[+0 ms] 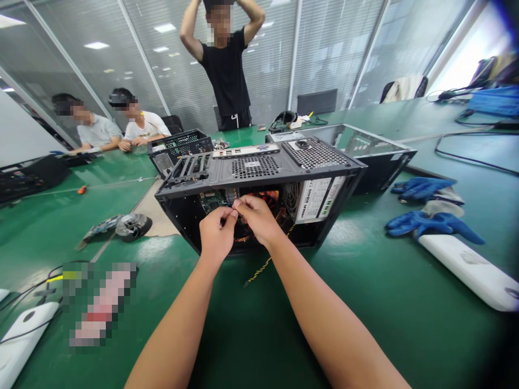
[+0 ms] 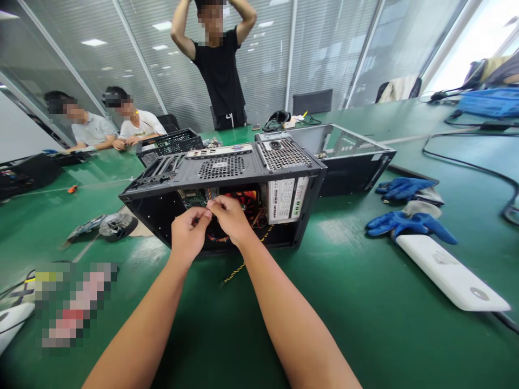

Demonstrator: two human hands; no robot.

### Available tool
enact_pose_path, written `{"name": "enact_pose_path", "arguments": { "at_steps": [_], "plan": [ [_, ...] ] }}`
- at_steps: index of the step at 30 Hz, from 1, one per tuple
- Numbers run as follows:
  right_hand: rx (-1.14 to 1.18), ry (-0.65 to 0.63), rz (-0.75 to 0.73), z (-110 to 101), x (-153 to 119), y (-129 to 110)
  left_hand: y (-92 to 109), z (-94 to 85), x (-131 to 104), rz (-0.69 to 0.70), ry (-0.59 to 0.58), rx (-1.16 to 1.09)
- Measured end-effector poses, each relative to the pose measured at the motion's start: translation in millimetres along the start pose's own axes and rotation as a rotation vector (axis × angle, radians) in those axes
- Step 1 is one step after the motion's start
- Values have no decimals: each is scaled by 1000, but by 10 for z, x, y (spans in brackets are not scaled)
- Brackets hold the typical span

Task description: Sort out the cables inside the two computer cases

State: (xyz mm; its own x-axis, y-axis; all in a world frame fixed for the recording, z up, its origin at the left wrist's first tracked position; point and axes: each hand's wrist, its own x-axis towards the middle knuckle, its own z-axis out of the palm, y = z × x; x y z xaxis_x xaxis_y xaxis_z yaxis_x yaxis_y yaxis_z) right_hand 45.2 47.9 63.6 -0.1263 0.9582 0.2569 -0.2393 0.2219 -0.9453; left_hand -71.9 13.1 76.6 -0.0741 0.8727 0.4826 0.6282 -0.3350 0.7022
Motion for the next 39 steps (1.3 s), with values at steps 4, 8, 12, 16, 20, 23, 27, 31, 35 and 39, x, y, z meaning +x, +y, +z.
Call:
{"name": "enact_pose_path", "arguments": {
  "at_steps": [4, 8, 12, 16, 20, 23, 27, 31, 35, 39],
  "plan": [
    [58, 2, 21, 3, 5, 15, 10, -12, -6, -19, 14, -16],
    [80, 33, 20, -3, 6, 8, 46, -37, -31, 153, 66, 173],
    [68, 30, -10, -16, 13, 10, 24, -3, -19, 20, -2, -31],
    [114, 7, -5, -12, 17, 12, -25, 61, 20, -202, -92, -483],
    [201, -14, 61, 7, 24, 22, -43, 87, 35, -316, -162, -679],
    [168, 34, 46, 11, 33, 32, -38, 74, 18, -230, -99, -531],
    [74, 89, -16, 3, 32, 9, -11, 41, -20, -44, -7, -145],
    [21, 106, -62, -8, 24, -36, 7, 49, -25, -26, -22, -135],
    [36, 82, -46, -10, 42, -17, -33, 97, 10, -217, -122, -538],
    [66, 82, -2, 10, 74, 26, -84, 122, 29, -326, -165, -706]
  ]
}}
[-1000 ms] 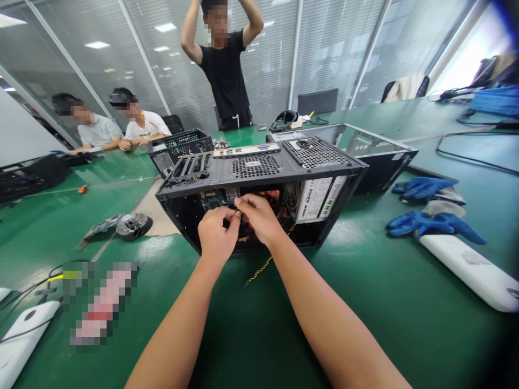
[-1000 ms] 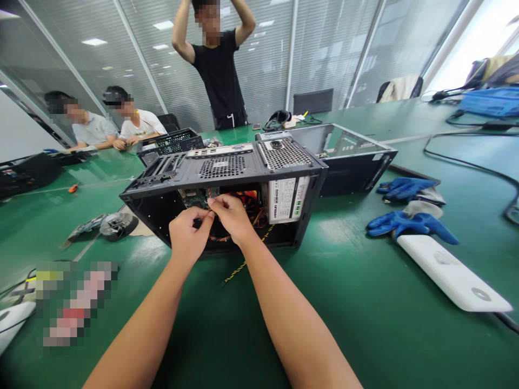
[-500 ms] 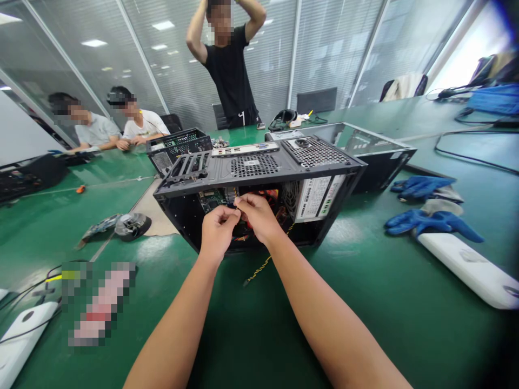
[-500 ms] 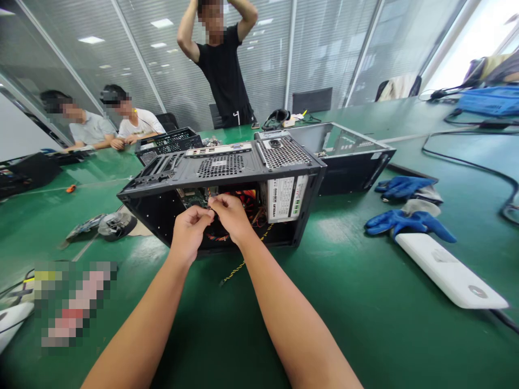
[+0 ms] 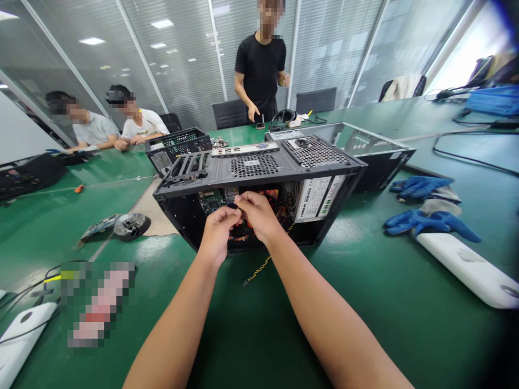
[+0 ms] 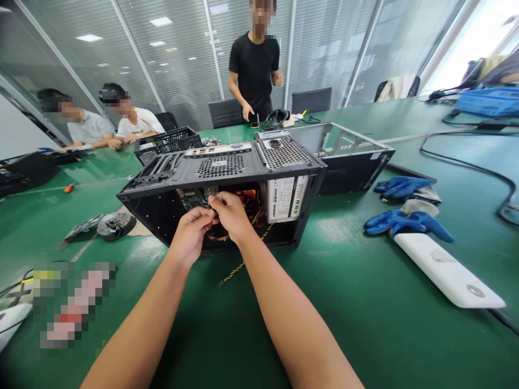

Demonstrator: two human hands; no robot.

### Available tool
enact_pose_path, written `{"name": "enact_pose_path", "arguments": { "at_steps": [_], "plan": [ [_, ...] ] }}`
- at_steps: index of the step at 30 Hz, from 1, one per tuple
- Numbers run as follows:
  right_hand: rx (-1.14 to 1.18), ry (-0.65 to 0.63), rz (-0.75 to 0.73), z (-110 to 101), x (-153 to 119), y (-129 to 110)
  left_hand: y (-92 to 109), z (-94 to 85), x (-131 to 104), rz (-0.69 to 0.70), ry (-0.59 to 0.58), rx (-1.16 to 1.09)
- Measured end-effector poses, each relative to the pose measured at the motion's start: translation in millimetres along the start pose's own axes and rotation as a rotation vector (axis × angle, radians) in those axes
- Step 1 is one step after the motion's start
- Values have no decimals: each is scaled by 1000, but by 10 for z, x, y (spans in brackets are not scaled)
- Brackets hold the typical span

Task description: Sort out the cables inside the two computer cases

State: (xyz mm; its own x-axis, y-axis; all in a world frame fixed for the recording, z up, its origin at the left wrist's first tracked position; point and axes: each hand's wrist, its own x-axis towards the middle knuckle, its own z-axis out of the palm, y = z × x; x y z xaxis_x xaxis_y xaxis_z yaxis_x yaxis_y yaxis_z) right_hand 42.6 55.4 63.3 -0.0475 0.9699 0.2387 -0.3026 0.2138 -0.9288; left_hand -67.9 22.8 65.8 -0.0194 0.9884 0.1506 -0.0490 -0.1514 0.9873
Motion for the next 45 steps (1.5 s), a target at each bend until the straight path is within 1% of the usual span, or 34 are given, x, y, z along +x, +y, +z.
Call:
{"name": "enact_pose_path", "arguments": {
  "at_steps": [2, 5, 8, 11, 17, 21, 23, 25, 27, 28, 33, 34, 36, 37, 39, 42, 45],
  "plan": [
    [-27, 7, -27, 13, 4, -6, -3, -3, -6, 60, 43, 78],
    [-102, 28, -93, 27, -8, -47, 23, 17, -42, 192, 132, 330],
    [-144, 41, -111, 34, -26, -93, 65, 61, -88, 307, 205, 570],
    [-162, 37, -128, 37, -36, -120, 89, 103, -114, 385, 263, 662],
    [-173, 27, -150, 24, -26, -110, 98, 112, -112, 397, 305, 680],
    [-194, 52, -161, 7, -9, -82, 153, 96, -118, 406, 286, 772],
    [-207, 68, -164, -1, 1, -70, 188, 92, -117, 382, 268, 823],
    [-203, 65, -156, -8, 9, -65, 206, 92, -107, 333, 257, 826],
    [-175, 46, -144, -10, 11, -71, 197, 92, -86, 275, 243, 748],
    [-152, 36, -135, -8, 10, -78, 183, 92, -73, 246, 229, 671],
    [-12, -50, -14, 10, -7, -119, 106, 87, -12, 53, 80, 145],
    [4, -59, 11, 11, -9, -122, 99, 85, -6, 15, 53, 80],
    [8, -57, 24, 9, -9, -125, 95, 80, 3, -27, 39, 31],
    [-7, -48, 9, 5, -8, -124, 96, 77, 5, -24, 52, 44],
    [-54, -22, -50, -3, -5, -121, 107, 72, 5, 33, 100, 130],
    [-120, 19, -115, -12, 2, -113, 146, 66, -9, 183, 171, 383],
    [-147, 40, -116, -15, 9, -100, 201, 66, -38, 300, 224, 613]
  ]
}}
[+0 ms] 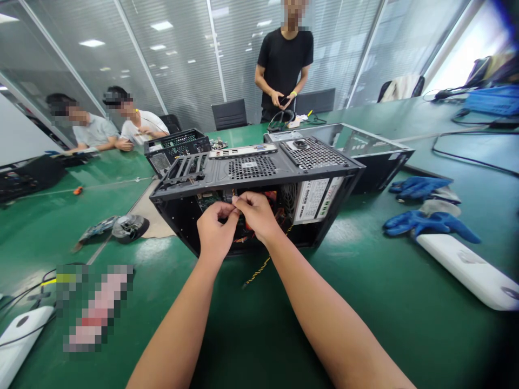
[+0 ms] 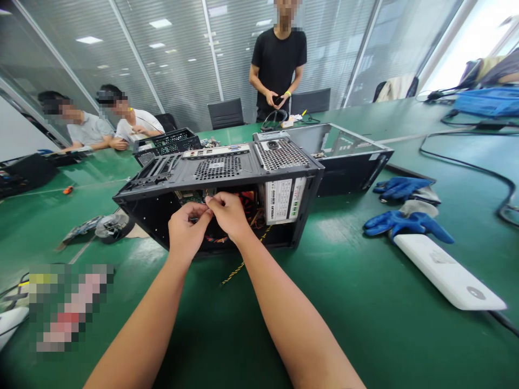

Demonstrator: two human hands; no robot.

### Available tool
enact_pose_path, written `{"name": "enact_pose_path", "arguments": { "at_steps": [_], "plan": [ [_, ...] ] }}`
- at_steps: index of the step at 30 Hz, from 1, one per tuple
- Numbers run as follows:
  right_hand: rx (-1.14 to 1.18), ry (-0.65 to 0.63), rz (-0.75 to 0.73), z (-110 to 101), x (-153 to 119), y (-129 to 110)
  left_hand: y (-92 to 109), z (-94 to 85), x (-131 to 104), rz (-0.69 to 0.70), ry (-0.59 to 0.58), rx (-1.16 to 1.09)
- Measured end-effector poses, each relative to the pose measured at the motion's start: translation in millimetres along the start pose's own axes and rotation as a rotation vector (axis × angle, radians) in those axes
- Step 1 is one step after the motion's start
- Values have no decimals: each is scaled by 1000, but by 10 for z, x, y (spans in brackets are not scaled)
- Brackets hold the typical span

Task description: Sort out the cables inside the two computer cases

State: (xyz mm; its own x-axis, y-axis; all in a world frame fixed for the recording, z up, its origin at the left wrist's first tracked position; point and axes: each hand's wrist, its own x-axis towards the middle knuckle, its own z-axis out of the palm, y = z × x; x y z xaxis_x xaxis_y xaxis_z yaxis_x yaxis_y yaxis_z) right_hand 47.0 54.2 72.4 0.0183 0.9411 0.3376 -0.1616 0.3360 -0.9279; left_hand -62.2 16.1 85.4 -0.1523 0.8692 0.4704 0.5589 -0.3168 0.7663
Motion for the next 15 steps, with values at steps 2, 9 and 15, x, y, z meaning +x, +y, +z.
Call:
{"name": "enact_pose_path", "arguments": {
  "at_steps": [2, 9, 15],
  "plan": [
    [-8, -4, -3, 0, 2, 10, 22, -17, -5, 54, 17, 80],
    [-22, -23, -22, -12, 2, 22, -67, 19, 33, -79, -42, -91],
    [32, -95, 15, -6, 6, 29, -125, 42, 82, -340, -190, -540]
  ]
}}
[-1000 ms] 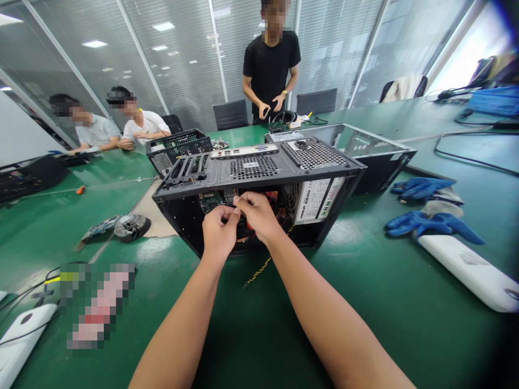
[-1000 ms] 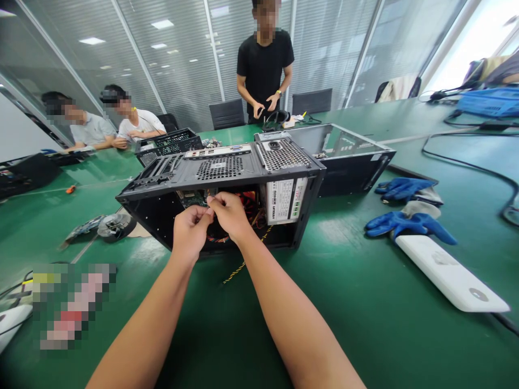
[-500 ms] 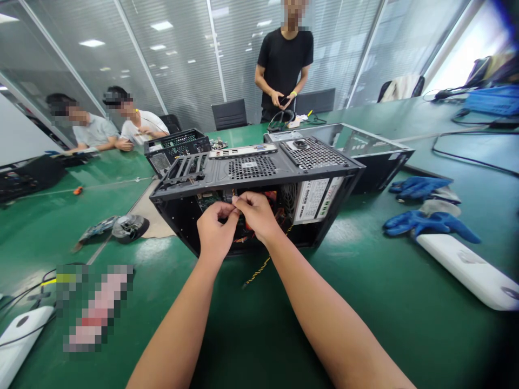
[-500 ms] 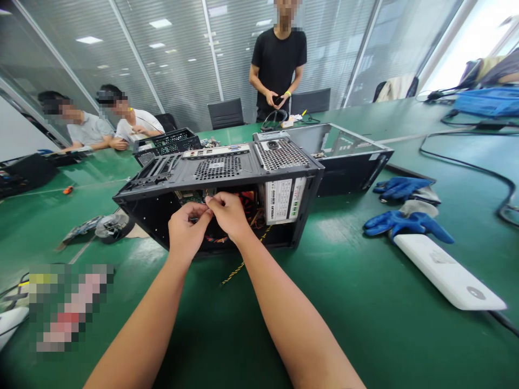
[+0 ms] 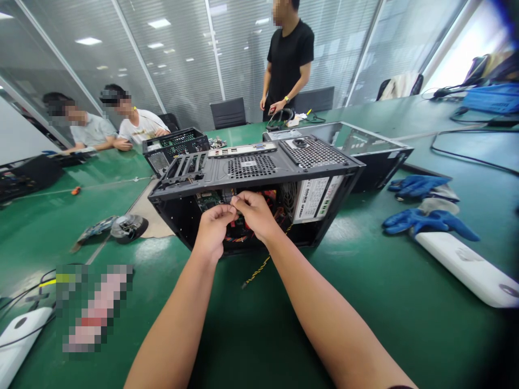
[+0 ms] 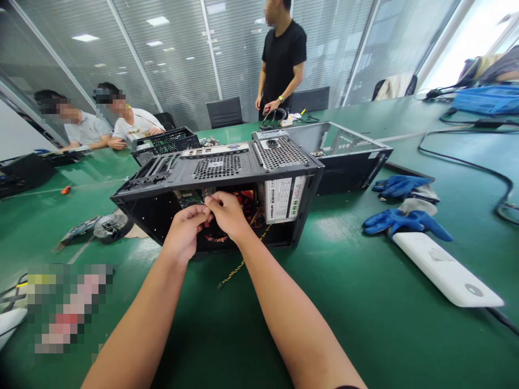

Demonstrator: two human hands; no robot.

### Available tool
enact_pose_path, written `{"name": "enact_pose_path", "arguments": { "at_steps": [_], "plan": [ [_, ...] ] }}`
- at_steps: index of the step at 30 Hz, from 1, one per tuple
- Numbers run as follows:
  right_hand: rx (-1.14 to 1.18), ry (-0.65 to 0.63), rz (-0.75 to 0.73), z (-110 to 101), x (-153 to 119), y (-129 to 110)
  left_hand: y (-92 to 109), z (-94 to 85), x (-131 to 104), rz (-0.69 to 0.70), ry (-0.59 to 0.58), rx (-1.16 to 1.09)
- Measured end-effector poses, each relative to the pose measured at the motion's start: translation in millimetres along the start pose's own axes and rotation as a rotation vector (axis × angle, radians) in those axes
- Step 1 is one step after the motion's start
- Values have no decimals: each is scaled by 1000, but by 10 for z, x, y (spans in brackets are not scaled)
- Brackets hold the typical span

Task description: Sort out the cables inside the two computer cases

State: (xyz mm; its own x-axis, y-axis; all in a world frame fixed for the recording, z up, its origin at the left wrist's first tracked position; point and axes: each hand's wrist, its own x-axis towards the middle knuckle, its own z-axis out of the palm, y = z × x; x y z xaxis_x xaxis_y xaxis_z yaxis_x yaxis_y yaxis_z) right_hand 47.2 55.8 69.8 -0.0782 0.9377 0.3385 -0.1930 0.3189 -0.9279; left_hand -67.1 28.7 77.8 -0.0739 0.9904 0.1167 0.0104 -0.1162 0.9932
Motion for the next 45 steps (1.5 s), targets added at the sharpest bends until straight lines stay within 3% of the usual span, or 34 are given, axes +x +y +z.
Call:
{"name": "enact_pose_path", "arguments": {
  "at_steps": [3, 8, 13, 16, 23, 33, 39, 45],
  "plan": [
    [-30, 31, -16, -4, 4, 8, 22, -12, -3, 53, 11, 67],
    [-76, 80, -43, -20, 6, 7, 92, -5, -69, 295, 116, 482],
    [-62, 59, -41, -31, 2, -7, 120, 14, -110, 443, 170, 676],
    [-51, 41, -47, -31, 3, -14, 85, 11, -78, 377, 146, 576],
    [-24, 20, -28, -26, 6, -8, -1, 22, 3, 153, 49, 113],
    [-64, 79, -56, -37, 17, 25, -27, -5, -22, 300, 119, 374],
    [-74, 70, -60, -37, 17, 4, -9, 12, -18, 277, 77, 334],
    [57, 51, -8, -19, 12, 0, 7, 41, -19, 170, 55, 126]
  ]
}}
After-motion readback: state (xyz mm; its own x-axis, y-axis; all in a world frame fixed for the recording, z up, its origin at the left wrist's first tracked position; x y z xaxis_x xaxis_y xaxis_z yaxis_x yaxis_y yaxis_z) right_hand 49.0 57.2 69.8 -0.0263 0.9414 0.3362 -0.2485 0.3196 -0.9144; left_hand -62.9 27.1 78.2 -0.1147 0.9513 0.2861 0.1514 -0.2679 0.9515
